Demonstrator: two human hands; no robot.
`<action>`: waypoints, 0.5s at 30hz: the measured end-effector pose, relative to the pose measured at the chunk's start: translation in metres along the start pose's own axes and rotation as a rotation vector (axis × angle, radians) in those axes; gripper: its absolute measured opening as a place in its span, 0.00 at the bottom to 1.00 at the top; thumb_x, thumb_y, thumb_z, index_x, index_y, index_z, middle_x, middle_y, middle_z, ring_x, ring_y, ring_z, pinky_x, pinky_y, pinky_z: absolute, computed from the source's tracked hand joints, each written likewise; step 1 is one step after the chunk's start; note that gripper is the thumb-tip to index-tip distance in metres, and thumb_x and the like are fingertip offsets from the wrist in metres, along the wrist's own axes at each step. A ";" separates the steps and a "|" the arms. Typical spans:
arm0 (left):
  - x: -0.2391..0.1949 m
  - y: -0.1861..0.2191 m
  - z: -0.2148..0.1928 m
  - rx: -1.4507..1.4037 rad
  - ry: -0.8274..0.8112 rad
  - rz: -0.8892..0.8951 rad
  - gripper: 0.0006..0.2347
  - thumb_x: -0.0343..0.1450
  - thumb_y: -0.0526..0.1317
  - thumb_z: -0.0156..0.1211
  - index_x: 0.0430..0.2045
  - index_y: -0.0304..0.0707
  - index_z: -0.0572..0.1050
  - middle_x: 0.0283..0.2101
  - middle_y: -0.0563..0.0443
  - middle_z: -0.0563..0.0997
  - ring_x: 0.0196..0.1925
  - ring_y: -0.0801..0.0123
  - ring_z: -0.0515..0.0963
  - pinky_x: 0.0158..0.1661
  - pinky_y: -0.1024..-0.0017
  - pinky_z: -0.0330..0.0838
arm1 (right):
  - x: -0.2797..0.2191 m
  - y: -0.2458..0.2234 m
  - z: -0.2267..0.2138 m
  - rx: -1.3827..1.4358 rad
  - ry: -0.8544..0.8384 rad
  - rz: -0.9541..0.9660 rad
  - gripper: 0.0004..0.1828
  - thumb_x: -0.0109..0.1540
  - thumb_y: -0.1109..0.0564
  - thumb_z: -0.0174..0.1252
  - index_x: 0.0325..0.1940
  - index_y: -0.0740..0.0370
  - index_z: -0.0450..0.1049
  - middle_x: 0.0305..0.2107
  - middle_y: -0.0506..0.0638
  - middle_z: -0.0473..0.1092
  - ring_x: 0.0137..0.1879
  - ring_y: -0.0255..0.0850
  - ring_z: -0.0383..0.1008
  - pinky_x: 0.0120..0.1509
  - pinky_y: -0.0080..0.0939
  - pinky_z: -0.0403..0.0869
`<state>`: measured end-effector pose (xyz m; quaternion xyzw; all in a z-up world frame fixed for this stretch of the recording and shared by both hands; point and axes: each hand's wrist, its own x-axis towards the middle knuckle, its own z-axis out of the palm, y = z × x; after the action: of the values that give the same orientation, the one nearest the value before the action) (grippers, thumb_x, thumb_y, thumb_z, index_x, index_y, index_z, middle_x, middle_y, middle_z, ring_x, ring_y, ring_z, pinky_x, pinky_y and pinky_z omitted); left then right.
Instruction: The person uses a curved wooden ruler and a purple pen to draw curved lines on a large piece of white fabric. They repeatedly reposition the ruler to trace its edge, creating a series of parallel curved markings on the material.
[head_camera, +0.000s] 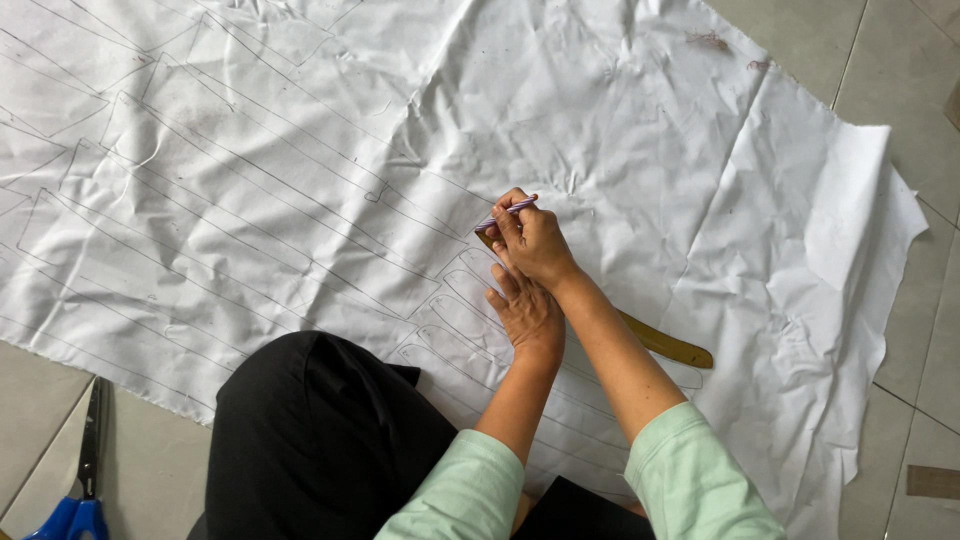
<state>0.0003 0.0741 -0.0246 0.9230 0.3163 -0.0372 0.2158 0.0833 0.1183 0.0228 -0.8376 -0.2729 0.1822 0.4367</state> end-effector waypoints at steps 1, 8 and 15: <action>0.001 0.000 0.003 0.001 -0.001 0.001 0.22 0.72 0.37 0.43 0.63 0.35 0.63 0.74 0.31 0.49 0.69 0.37 0.49 0.55 0.44 0.46 | 0.000 -0.001 0.000 0.000 0.001 0.001 0.10 0.72 0.51 0.49 0.42 0.57 0.70 0.26 0.57 0.79 0.34 0.46 0.83 0.40 0.46 0.82; 0.001 0.001 0.006 0.034 0.006 -0.029 0.26 0.72 0.42 0.44 0.67 0.33 0.58 0.76 0.31 0.45 0.68 0.40 0.50 0.55 0.47 0.47 | -0.002 -0.005 -0.003 0.009 0.033 -0.020 0.10 0.72 0.52 0.50 0.40 0.58 0.69 0.26 0.58 0.78 0.34 0.46 0.82 0.37 0.42 0.83; 0.001 0.003 0.004 0.101 -0.005 -0.054 0.34 0.69 0.50 0.48 0.70 0.30 0.52 0.76 0.30 0.41 0.68 0.42 0.51 0.56 0.49 0.48 | -0.007 -0.004 -0.014 0.004 0.078 -0.037 0.10 0.72 0.53 0.50 0.39 0.58 0.70 0.27 0.58 0.79 0.35 0.43 0.82 0.36 0.38 0.82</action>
<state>0.0032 0.0711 -0.0275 0.9239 0.3381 -0.0612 0.1686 0.0841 0.1071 0.0342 -0.8379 -0.2710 0.1419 0.4520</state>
